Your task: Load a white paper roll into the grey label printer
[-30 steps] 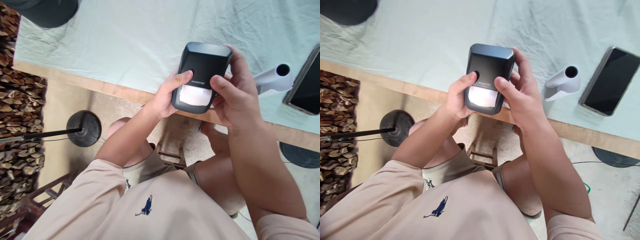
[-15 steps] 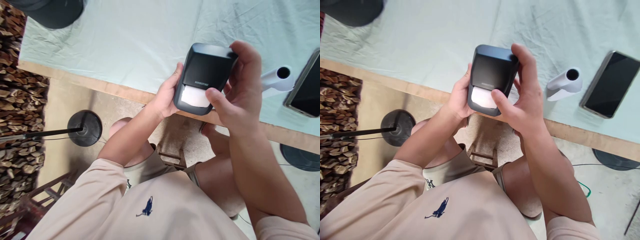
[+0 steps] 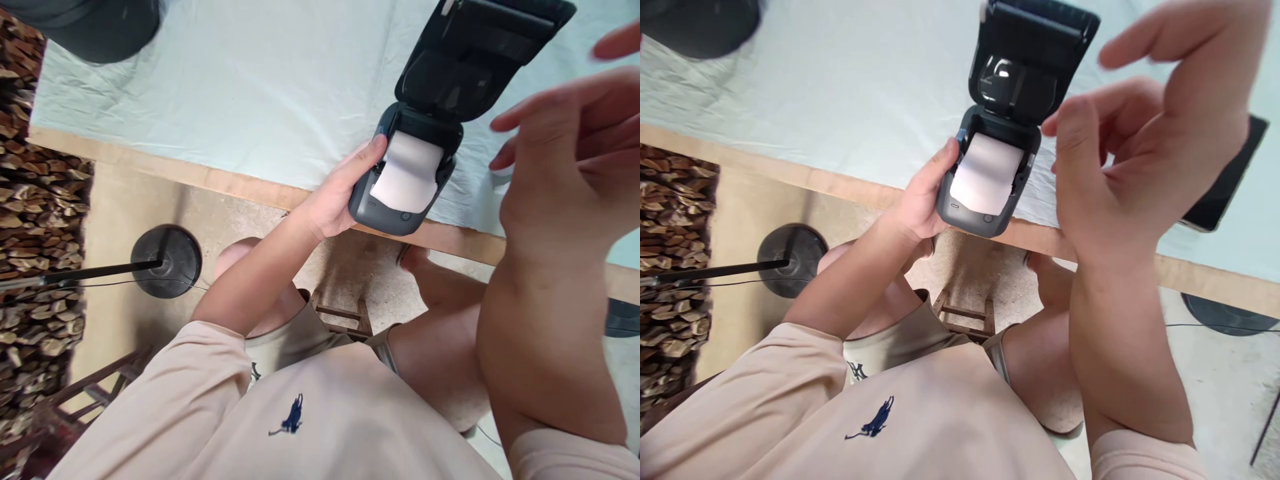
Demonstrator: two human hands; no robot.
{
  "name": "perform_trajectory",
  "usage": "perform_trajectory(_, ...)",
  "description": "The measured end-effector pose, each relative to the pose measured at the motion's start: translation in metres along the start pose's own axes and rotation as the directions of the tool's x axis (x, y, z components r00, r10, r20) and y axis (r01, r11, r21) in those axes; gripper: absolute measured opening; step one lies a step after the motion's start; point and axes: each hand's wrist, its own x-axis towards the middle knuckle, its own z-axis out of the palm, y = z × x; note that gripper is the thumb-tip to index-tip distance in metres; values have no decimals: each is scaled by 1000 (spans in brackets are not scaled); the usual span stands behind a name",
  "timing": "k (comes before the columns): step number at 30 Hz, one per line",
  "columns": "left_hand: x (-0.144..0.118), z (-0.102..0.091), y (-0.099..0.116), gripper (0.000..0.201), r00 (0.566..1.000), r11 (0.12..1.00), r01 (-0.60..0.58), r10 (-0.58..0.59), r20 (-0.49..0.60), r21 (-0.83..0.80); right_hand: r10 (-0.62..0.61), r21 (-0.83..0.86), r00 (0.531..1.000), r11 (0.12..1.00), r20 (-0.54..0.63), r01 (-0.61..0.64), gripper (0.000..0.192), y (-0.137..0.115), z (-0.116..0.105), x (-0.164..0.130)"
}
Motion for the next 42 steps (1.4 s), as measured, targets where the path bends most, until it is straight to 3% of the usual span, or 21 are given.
perform_trajectory(4,0,-2,-4,30,998,998,34,-32,-58,43,-6,-215,1000,977,31,13,37,-20,12,-3)
perform_trajectory(7,-2,-2,-5,26,1000,998,16,-15,-23,52,92,-511,995,858,45,-56,30,-40,19,-3)
perform_trajectory(9,-2,-1,-5,25,1000,999,8,-8,-4,50,164,-616,986,780,32,-110,31,-48,20,-3)
perform_trajectory(12,-3,1,-3,24,1000,998,14,-13,-17,63,237,-646,971,747,34,-159,36,-50,22,0)
perform_trajectory(16,-2,3,-2,20,999,996,35,-32,-41,84,236,-615,967,778,97,-129,43,-47,24,1)
perform_trajectory(22,-3,5,1,22,997,992,74,-71,-37,106,206,-587,969,805,135,-89,21,-41,25,0)
perform_trajectory(27,-2,3,-1,19,998,992,66,-63,-31,106,268,-541,959,822,93,-177,43,-35,25,3)
perform_trajectory(30,0,0,-3,19,999,998,41,-42,18,56,189,-425,979,895,81,-138,47,-39,19,0)
perform_trajectory(33,2,-2,-3,25,999,1000,26,-27,47,15,93,14,990,996,-106,-92,42,-39,15,-4)
perform_trajectory(35,3,-3,-3,33,999,1000,-3,3,37,-3,194,400,962,911,-190,-105,36,-33,16,-4)
perform_trajectory(37,4,-4,-3,39,999,999,-34,34,18,-20,359,643,919,745,-162,-178,30,-23,22,-2)
perform_trajectory(39,5,-6,-3,41,999,999,-46,46,-6,-21,451,705,878,675,-160,-218,24,-10,30,-1)
perform_trajectory(42,5,-8,-3,40,998,1000,-24,24,-59,1,394,622,888,764,-239,-171,24,5,43,-3)
